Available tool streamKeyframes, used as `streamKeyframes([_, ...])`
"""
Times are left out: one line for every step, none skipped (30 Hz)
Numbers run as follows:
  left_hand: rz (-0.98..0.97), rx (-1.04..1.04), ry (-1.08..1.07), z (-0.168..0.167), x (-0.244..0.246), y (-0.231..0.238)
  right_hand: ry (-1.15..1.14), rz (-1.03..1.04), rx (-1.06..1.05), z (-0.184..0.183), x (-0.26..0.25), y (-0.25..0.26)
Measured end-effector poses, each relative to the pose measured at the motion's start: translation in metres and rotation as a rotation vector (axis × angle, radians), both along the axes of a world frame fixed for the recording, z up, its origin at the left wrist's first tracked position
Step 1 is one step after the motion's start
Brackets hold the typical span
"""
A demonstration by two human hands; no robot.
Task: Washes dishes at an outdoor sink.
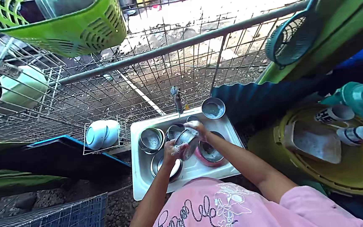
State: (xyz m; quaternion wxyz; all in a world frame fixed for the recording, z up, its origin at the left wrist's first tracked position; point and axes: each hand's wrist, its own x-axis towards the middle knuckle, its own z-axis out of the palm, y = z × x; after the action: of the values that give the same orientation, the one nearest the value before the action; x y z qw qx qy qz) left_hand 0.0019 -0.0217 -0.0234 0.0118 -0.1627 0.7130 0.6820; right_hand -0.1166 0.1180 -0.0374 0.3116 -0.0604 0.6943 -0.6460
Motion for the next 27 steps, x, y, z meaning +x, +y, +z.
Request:
streamKeyframes([-0.072, -0.026, -0.070, -0.001, -0.003, -0.001, 0.110, 0.076, 0.134, 0.003, 0.003, -0.004])
streamKeyframes([-0.141, -0.056, -0.129, -0.005, -0.006, -0.002, 0.260, 0.192, 0.271, 0.008, 0.008, -0.009])
streamKeyframes([-0.166, -0.063, -0.161, -0.008, -0.009, -0.001, 0.366, 0.273, 0.345, 0.014, 0.013, -0.014])
streamKeyframes([-0.132, -0.032, -0.167, -0.009, -0.011, -0.001, 0.413, 0.265, 0.323, 0.015, 0.014, -0.016])
streamKeyframes([-0.053, 0.049, -0.171, -0.008, -0.012, -0.002, 0.407, 0.195, 0.243, 0.009, 0.011, -0.013])
streamKeyframes([0.062, 0.190, -0.183, -0.006, -0.012, -0.003, 0.375, 0.112, 0.164, -0.002, 0.007, -0.007])
streamKeyframes([0.201, 0.363, -0.204, -0.002, -0.014, -0.003, 0.363, 0.042, 0.121, -0.013, 0.007, -0.001])
streamKeyframes([0.347, 0.528, -0.225, 0.000, -0.017, -0.004, 0.396, 0.008, 0.138, -0.021, 0.011, 0.004])
streamKeyframes([0.472, 0.653, -0.223, -0.002, -0.022, -0.005, 0.465, 0.003, 0.178, -0.027, 0.024, 0.004])
streamKeyframes([0.561, 0.738, -0.188, -0.010, -0.025, -0.003, 0.591, 0.012, 0.215, -0.032, 0.042, -0.001])
streamKeyframes([0.613, 0.771, -0.150, -0.017, -0.027, 0.000, 0.718, 0.042, 0.250, -0.034, 0.061, -0.009])
streamKeyframes([0.636, 0.755, -0.125, -0.022, -0.028, 0.007, 0.826, 0.081, 0.294, -0.032, 0.074, -0.019])
streamKeyframes([0.623, 0.716, -0.113, -0.024, -0.027, 0.014, 0.897, 0.122, 0.322, -0.025, 0.078, -0.026])
streamKeyframes([0.566, 0.682, -0.123, -0.025, -0.024, 0.019, 0.899, 0.174, 0.332, -0.016, 0.071, -0.030])
streamKeyframes([0.498, 0.658, -0.171, -0.023, -0.020, 0.022, 0.821, 0.232, 0.343, -0.007, 0.056, -0.030])
streamKeyframes([0.440, 0.633, -0.232, -0.020, -0.017, 0.023, 0.691, 0.267, 0.347, -0.001, 0.037, -0.027])
streamKeyframes([0.395, 0.613, -0.269, -0.016, -0.015, 0.020, 0.555, 0.263, 0.333, -0.002, 0.017, -0.021])
streamKeyframes([0.374, 0.588, -0.267, -0.015, -0.014, 0.016, 0.391, 0.229, 0.278, -0.006, 0.001, -0.013])
streamKeyframes([0.376, 0.552, -0.228, -0.016, -0.015, 0.012, 0.238, 0.170, 0.188, -0.014, -0.009, -0.006])
streamKeyframes([0.387, 0.505, -0.153, -0.020, -0.017, 0.007, 0.121, 0.080, 0.077, -0.019, -0.011, 0.000])
streamKeyframes([0.404, 0.448, -0.069, -0.027, -0.022, 0.003, 0.088, -0.018, -0.010, -0.018, -0.009, 0.002])
streamKeyframes([0.416, 0.407, -0.026, -0.037, -0.027, 0.000, 0.137, -0.111, -0.044, -0.015, -0.004, 0.002])
streamKeyframes([0.405, 0.381, -0.073, -0.044, -0.031, -0.003, 0.257, -0.177, -0.020, -0.012, 0.003, -0.001])
streamKeyframes([0.344, 0.397, -0.194, -0.048, -0.037, -0.006, 0.425, -0.196, 0.043, -0.013, 0.007, -0.002])
streamKeyframes([0.246, 0.460, -0.338, -0.048, -0.044, -0.010, 0.598, -0.178, 0.119, -0.014, 0.010, -0.002])
streamKeyframes([0.152, 0.565, -0.452, -0.048, -0.050, -0.013, 0.743, -0.128, 0.187, -0.014, 0.012, -0.001])
streamKeyframes([0.092, 0.653, -0.510, -0.047, -0.056, -0.016, 0.843, -0.059, 0.222, -0.013, 0.012, 0.002])
